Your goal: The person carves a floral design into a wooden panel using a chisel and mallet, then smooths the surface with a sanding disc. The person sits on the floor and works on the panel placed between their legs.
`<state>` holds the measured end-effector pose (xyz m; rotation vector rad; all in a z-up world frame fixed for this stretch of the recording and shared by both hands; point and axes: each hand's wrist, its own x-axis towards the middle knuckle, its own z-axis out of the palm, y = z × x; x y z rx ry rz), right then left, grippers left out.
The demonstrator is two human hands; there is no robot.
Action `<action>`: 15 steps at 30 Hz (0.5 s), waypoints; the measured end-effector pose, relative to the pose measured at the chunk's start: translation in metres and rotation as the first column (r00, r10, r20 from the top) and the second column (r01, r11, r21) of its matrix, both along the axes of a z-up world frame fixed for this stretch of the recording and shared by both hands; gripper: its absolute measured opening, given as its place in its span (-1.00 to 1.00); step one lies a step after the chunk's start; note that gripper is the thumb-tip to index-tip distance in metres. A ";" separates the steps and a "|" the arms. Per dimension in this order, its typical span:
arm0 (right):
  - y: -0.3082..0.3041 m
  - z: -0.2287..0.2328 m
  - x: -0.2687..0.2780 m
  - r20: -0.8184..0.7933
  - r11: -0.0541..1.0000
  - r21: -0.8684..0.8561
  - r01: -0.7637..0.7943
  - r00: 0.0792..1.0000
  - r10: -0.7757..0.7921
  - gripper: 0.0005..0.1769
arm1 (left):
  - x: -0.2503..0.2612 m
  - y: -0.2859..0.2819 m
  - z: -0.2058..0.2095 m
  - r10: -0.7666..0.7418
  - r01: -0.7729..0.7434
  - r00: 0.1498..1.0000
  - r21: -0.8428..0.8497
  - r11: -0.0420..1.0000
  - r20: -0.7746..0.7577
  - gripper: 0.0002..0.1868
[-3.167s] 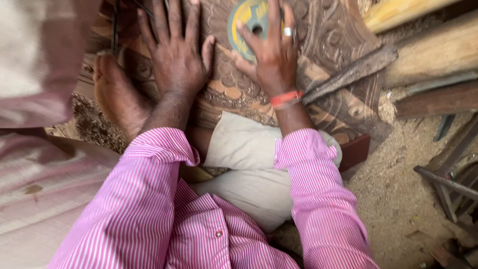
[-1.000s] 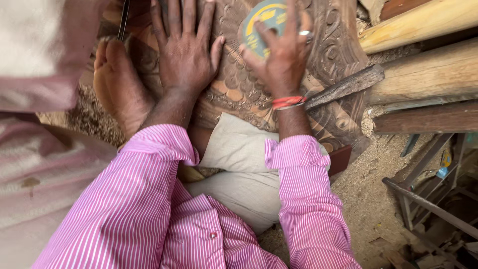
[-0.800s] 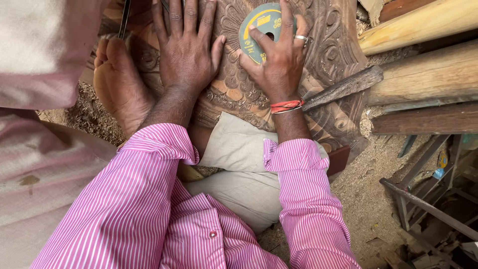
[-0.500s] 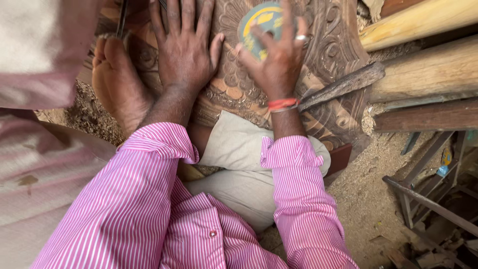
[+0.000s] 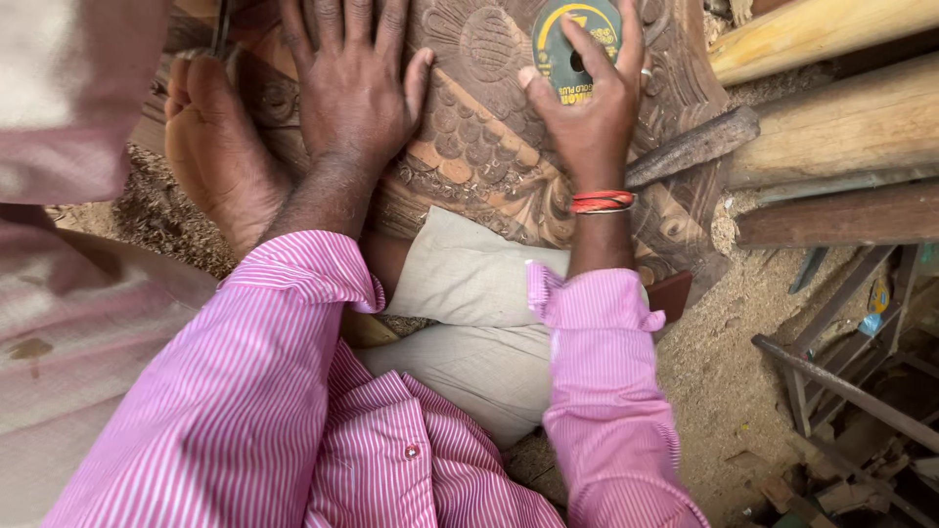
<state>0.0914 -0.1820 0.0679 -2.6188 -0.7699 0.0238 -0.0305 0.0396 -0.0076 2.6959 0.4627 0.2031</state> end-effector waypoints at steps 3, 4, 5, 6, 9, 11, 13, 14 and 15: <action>-0.017 0.008 -0.014 -0.009 0.978 -0.148 -0.145 0.989 0.145 -0.37 | -0.002 -0.006 0.001 -0.019 0.019 1.000 -0.033 0.999 -0.010 -0.35; -0.018 0.011 -0.017 0.011 0.946 -0.239 -0.218 0.974 0.228 -0.36 | -0.001 -0.005 0.002 -0.018 0.018 1.000 -0.029 0.999 0.005 -0.36; -0.020 0.017 -0.019 0.024 0.900 -0.329 -0.285 0.950 0.310 -0.35 | 0.001 -0.005 0.004 -0.024 0.024 1.000 -0.040 0.999 0.004 -0.37; -0.017 0.021 -0.020 0.013 0.899 -0.341 -0.276 0.954 0.298 -0.37 | 0.001 -0.001 0.005 -0.021 0.021 1.000 -0.047 0.999 -0.004 -0.37; -0.007 0.027 -0.024 -0.034 0.904 -0.330 -0.273 0.960 0.277 -0.40 | -0.005 0.005 0.006 -0.007 0.005 1.000 -0.081 0.997 -0.024 -0.37; -0.009 0.030 -0.031 -0.056 0.927 -0.279 -0.250 0.968 0.244 -0.39 | -0.003 -0.003 0.007 -0.021 0.018 0.999 -0.107 0.994 -0.028 -0.37; -0.008 0.029 -0.037 -0.091 0.919 -0.256 -0.300 0.954 0.286 -0.43 | 0.001 -0.005 0.008 -0.020 0.017 0.999 -0.111 0.994 -0.025 -0.37; -0.005 0.028 -0.040 -0.111 0.911 -0.236 -0.338 0.941 0.320 -0.45 | 0.001 -0.003 0.008 -0.027 0.026 1.000 -0.084 0.996 -0.013 -0.37; -0.004 0.029 -0.043 -0.124 0.912 -0.274 -0.307 0.951 0.283 -0.43 | 0.000 -0.001 0.008 -0.034 0.034 0.999 -0.056 0.998 -0.002 -0.37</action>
